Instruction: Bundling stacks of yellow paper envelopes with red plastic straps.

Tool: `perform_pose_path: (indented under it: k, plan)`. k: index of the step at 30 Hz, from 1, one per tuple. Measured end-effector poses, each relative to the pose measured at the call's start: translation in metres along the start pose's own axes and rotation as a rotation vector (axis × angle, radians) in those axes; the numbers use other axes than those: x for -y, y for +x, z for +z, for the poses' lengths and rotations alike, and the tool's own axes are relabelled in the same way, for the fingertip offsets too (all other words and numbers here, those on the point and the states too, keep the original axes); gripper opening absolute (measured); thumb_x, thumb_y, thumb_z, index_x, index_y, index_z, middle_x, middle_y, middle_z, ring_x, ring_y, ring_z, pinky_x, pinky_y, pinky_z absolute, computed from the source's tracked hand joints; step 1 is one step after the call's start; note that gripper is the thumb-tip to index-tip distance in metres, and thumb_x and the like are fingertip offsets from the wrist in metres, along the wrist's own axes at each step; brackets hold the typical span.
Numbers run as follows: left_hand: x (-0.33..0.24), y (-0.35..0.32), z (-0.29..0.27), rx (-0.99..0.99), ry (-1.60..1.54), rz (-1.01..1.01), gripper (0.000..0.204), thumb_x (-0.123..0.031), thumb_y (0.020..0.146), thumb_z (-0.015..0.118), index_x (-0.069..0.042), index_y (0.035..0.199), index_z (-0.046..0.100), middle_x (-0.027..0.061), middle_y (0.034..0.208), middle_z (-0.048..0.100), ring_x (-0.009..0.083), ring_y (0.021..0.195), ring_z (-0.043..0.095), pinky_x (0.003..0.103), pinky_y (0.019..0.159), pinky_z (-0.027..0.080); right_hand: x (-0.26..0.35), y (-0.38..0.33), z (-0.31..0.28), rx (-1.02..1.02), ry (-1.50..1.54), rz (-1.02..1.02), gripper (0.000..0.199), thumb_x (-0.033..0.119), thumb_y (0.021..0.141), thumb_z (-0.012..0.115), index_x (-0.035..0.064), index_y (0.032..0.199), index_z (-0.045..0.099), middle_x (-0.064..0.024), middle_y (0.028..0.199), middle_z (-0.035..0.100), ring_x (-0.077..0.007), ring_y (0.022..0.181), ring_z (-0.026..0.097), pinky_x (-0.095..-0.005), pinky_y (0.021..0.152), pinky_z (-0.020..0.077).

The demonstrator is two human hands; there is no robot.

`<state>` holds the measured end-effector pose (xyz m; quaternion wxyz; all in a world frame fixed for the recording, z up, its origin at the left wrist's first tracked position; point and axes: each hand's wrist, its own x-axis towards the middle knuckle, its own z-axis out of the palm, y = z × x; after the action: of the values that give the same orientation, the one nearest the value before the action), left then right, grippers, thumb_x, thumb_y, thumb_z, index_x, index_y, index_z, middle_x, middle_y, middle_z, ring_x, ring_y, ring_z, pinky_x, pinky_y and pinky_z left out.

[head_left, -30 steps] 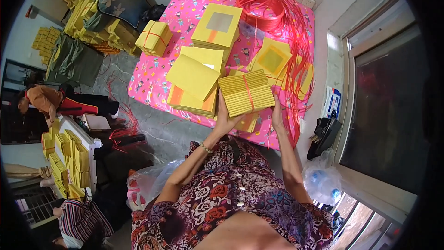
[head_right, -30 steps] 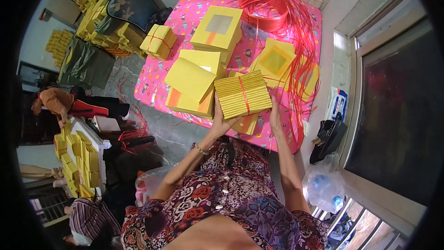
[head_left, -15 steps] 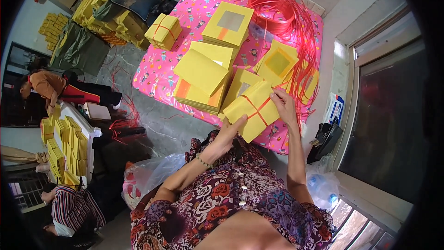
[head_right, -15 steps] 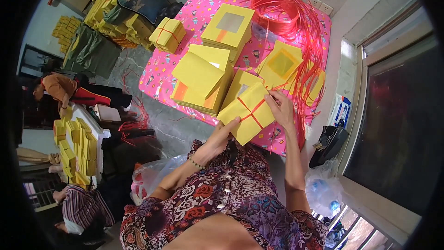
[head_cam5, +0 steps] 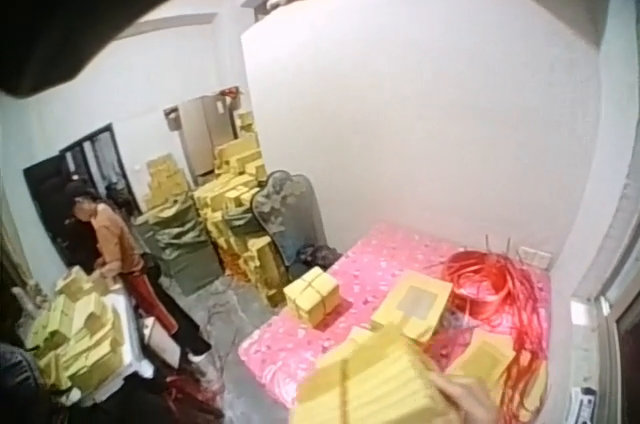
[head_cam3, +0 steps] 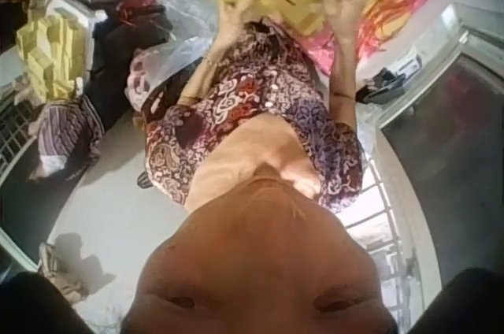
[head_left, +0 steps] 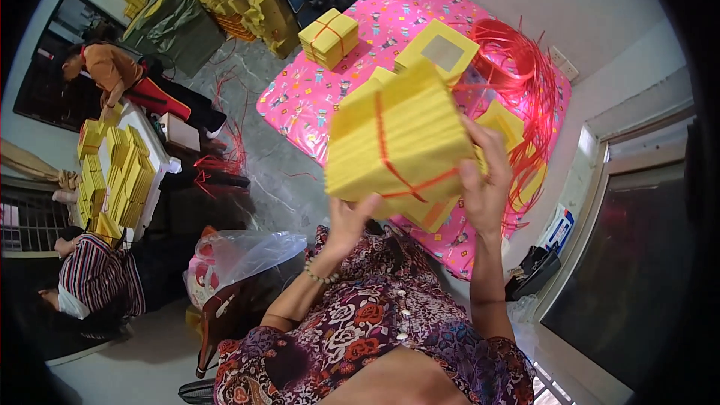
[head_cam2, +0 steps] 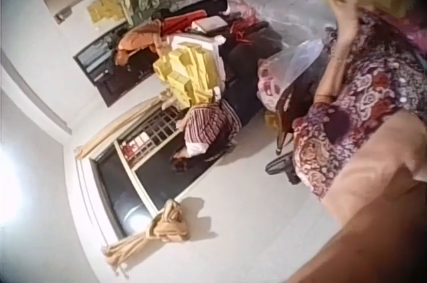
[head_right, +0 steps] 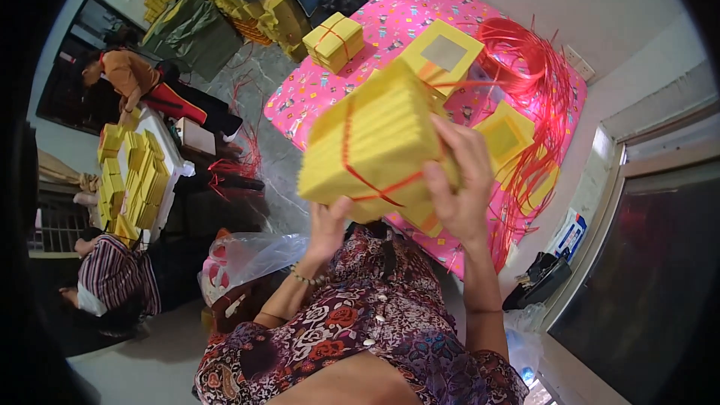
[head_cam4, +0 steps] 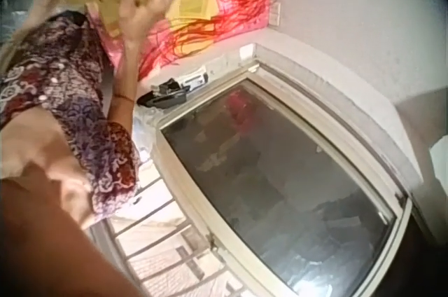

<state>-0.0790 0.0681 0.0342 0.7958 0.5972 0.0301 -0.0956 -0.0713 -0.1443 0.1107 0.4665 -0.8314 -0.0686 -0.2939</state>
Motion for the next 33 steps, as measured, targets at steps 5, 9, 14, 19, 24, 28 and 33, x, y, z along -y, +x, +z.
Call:
perform_pose_path:
  k: [5, 9, 14, 19, 24, 28, 33]
  plan:
    - [-0.007, 0.047, -0.063, -0.172, -0.271, 0.228, 0.071, -0.021, 0.082, 0.07, -0.007, 0.139, 0.031, 0.0099, 0.132, 0.046, 0.0219, 0.12, 0.049, 0.039, 0.099, 0.044, 0.004, 0.044, 0.09, 0.176, 0.107, -0.111, 0.048, 0.024, 0.085, 0.063, -0.0007, 0.125, 0.053, -0.0187, 0.118, 0.057, -0.0344, 0.107, 0.055, -0.0402, 0.094, 0.0427]
    - [0.01, 0.08, -0.117, -0.308, -0.3, 0.23, 0.062, -0.023, 0.088, 0.065, -0.007, 0.138, 0.033, 0.0094, 0.129, 0.049, 0.0208, 0.115, 0.054, 0.037, 0.095, 0.048, -0.023, 0.057, 0.176, 0.312, 0.035, -0.108, 0.051, 0.03, 0.089, 0.058, -0.0016, 0.128, 0.049, -0.022, 0.12, 0.056, -0.0364, 0.111, 0.054, -0.0427, 0.095, 0.0425]
    - [0.072, 0.123, -0.195, -0.317, -0.309, 0.083, 0.056, -0.027, 0.091, 0.062, -0.007, 0.136, 0.036, 0.008, 0.124, 0.054, 0.0199, 0.109, 0.058, 0.037, 0.089, 0.052, -0.068, 0.057, 0.274, 0.646, -0.063, 0.127, 0.058, 0.037, 0.091, 0.053, -0.003, 0.131, 0.045, -0.0247, 0.124, 0.053, -0.038, 0.112, 0.054, -0.0451, 0.096, 0.0427]
    - [0.135, 0.133, -0.2, -0.404, -0.239, -0.145, 0.048, -0.047, 0.09, 0.056, -0.014, 0.124, 0.05, 0.0039, 0.111, 0.062, 0.018, 0.093, 0.064, 0.037, 0.072, 0.053, -0.112, 0.036, 0.309, 0.865, -0.222, 0.449, 0.063, 0.036, 0.088, 0.054, -0.0035, 0.135, 0.04, -0.0263, 0.127, 0.052, -0.0379, 0.118, 0.051, -0.045, 0.099, 0.0419]
    - [0.158, 0.143, -0.184, -0.443, -0.254, -0.4, 0.065, -0.057, 0.078, 0.067, -0.014, 0.122, 0.044, 0.0048, 0.111, 0.058, 0.0228, 0.093, 0.06, 0.044, 0.068, 0.051, -0.143, 0.028, 0.315, 0.906, -0.255, 0.492, 0.063, 0.034, 0.087, 0.055, -0.0028, 0.136, 0.039, -0.0253, 0.13, 0.051, -0.0367, 0.122, 0.049, -0.0438, 0.101, 0.0407]
    - [0.164, 0.152, -0.184, -0.565, -0.198, -0.448, 0.064, -0.058, 0.078, 0.067, -0.015, 0.119, 0.045, 0.0046, 0.108, 0.059, 0.0227, 0.09, 0.061, 0.044, 0.067, 0.051, -0.126, 0.029, 0.291, 0.788, -0.148, 0.354, 0.051, 0.03, 0.089, 0.056, 0.001, 0.13, 0.049, -0.0212, 0.129, 0.053, -0.0349, 0.121, 0.05, -0.0416, 0.101, 0.0401]
    - [0.164, 0.155, -0.184, -0.231, -0.428, -0.495, 0.067, -0.065, 0.078, 0.061, -0.016, 0.122, 0.048, 0.0049, 0.108, 0.061, 0.0224, 0.091, 0.063, 0.043, 0.068, 0.049, -0.069, 0.031, 0.196, 0.428, 0.201, 0.205, 0.032, 0.016, 0.09, 0.057, 0.0012, 0.118, 0.059, -0.0149, 0.118, 0.059, -0.0295, 0.112, 0.056, -0.0365, 0.095, 0.0432]
